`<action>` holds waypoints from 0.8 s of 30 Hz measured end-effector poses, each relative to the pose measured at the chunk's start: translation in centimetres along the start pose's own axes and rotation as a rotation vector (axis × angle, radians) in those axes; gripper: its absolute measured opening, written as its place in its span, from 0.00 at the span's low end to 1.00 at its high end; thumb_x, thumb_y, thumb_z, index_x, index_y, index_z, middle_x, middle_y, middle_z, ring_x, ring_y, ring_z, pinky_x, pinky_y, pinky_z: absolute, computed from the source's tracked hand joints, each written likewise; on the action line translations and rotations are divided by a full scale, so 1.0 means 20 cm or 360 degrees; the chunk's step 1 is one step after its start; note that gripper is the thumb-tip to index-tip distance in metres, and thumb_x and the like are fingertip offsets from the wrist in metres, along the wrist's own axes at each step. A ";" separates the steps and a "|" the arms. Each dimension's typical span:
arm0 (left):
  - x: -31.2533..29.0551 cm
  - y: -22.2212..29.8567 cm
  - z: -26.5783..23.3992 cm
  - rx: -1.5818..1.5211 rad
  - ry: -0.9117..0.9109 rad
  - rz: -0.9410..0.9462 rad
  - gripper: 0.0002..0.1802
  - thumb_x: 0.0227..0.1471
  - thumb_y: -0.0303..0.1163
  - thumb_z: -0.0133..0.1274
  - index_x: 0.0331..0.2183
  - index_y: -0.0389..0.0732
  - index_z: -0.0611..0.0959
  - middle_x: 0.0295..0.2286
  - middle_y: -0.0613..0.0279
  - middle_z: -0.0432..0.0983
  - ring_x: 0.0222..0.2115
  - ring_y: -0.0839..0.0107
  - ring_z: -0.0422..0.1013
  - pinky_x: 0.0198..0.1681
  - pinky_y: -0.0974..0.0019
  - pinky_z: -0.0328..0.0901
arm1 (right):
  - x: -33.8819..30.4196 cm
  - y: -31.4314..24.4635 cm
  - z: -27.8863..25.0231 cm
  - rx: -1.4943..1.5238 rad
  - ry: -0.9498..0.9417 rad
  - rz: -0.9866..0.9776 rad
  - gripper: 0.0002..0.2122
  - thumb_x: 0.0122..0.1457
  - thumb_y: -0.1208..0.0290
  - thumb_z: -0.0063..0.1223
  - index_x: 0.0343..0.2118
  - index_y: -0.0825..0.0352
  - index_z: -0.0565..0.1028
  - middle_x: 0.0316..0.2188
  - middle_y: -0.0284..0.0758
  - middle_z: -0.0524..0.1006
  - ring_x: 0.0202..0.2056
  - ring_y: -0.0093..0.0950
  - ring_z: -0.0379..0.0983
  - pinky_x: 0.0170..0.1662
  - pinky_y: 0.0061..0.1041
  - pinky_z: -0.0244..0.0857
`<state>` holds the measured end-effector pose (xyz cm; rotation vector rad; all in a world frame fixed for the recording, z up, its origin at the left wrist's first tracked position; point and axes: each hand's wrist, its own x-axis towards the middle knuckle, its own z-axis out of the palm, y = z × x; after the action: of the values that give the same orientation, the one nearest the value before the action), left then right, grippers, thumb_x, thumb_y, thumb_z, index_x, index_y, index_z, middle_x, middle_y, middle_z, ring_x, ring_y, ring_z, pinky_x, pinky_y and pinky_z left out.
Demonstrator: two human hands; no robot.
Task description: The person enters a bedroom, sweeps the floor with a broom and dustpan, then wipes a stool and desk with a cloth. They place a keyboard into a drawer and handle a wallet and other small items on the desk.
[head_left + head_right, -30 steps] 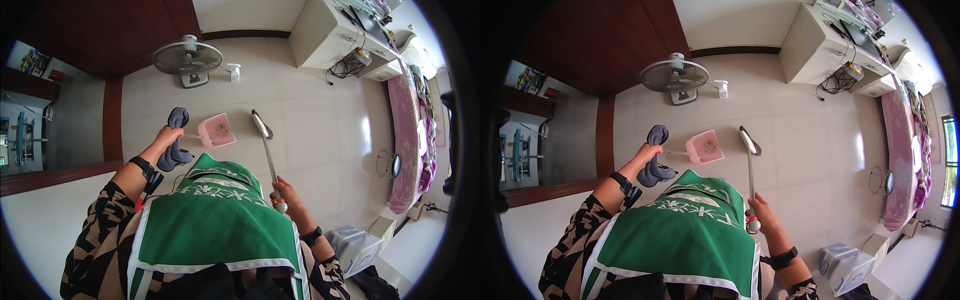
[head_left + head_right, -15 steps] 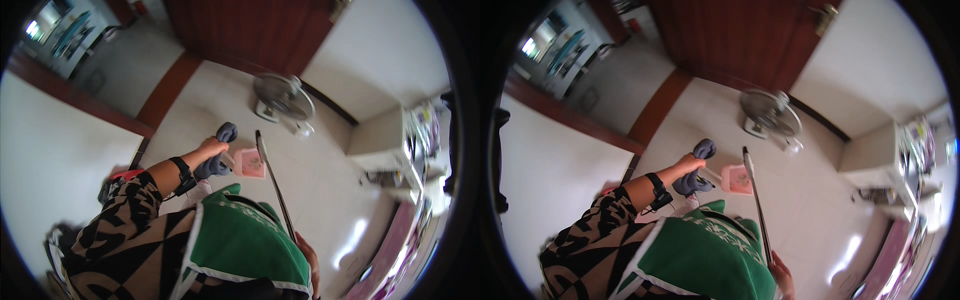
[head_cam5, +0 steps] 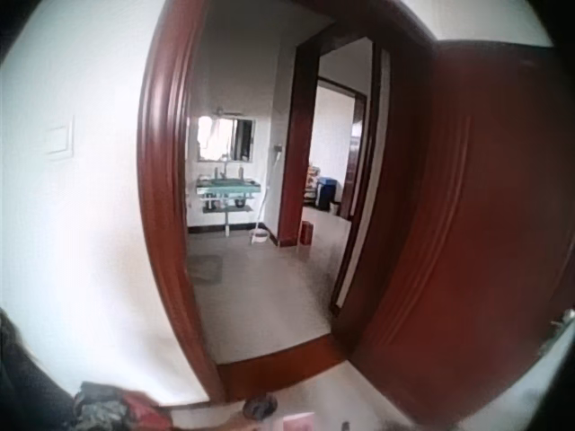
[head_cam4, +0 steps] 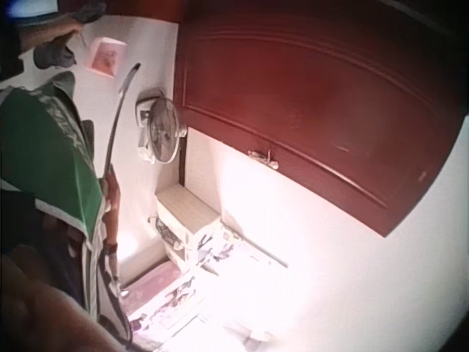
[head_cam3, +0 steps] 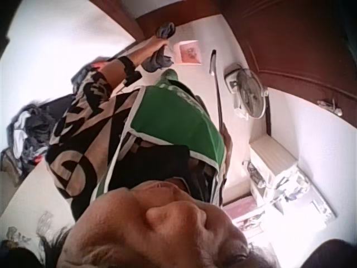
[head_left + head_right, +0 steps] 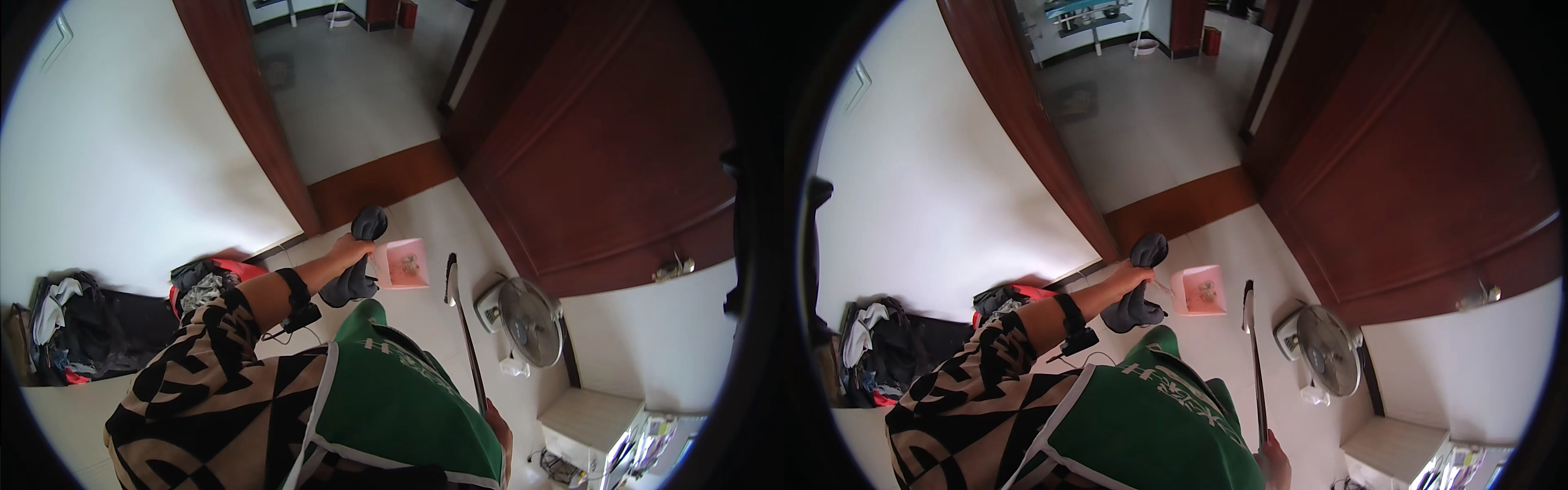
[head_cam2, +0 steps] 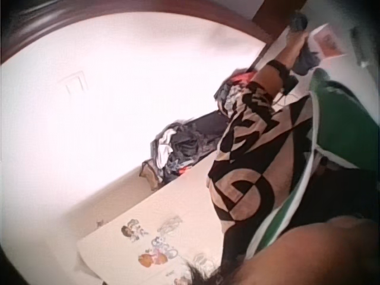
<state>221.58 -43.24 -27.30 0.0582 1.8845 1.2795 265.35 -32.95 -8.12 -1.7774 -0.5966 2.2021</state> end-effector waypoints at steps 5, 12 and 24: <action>0.40 0.15 -0.20 -0.0219 0.0342 -0.0009 0.18 0.31 0.41 0.55 0.21 0.33 0.79 0.20 0.55 0.75 0.22 0.63 0.72 0.26 0.64 0.64 | 0.44 -0.33 0.38 -0.0097 -0.0417 0.0398 0.13 0.56 0.67 0.44 0.44 0.61 0.70 0.31 0.33 0.74 0.23 0.21 0.71 0.22 0.19 0.66; 1.00 0.52 -0.57 -0.0821 0.0523 0.0008 0.10 0.36 0.36 0.53 0.20 0.38 0.77 0.16 0.63 0.69 0.16 0.70 0.67 0.20 0.67 0.61 | 1.09 -0.80 1.07 -0.0800 -0.0649 0.0546 0.21 0.57 0.68 0.40 0.54 0.49 0.58 0.17 0.32 0.66 0.13 0.18 0.60 0.09 0.15 0.50; 1.61 1.09 -1.58 -0.1020 0.0894 0.0181 0.11 0.33 0.36 0.52 0.16 0.39 0.71 0.14 0.63 0.64 0.14 0.68 0.62 0.18 0.63 0.55 | 1.31 -1.23 2.44 -0.1220 -0.0479 0.0467 0.26 0.56 0.70 0.46 0.57 0.55 0.53 0.19 0.29 0.61 0.17 0.21 0.63 0.13 0.18 0.56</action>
<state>171.51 -41.56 -25.48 -0.5912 1.8257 2.0813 210.53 -7.45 -11.16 -1.9511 -1.4982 2.6948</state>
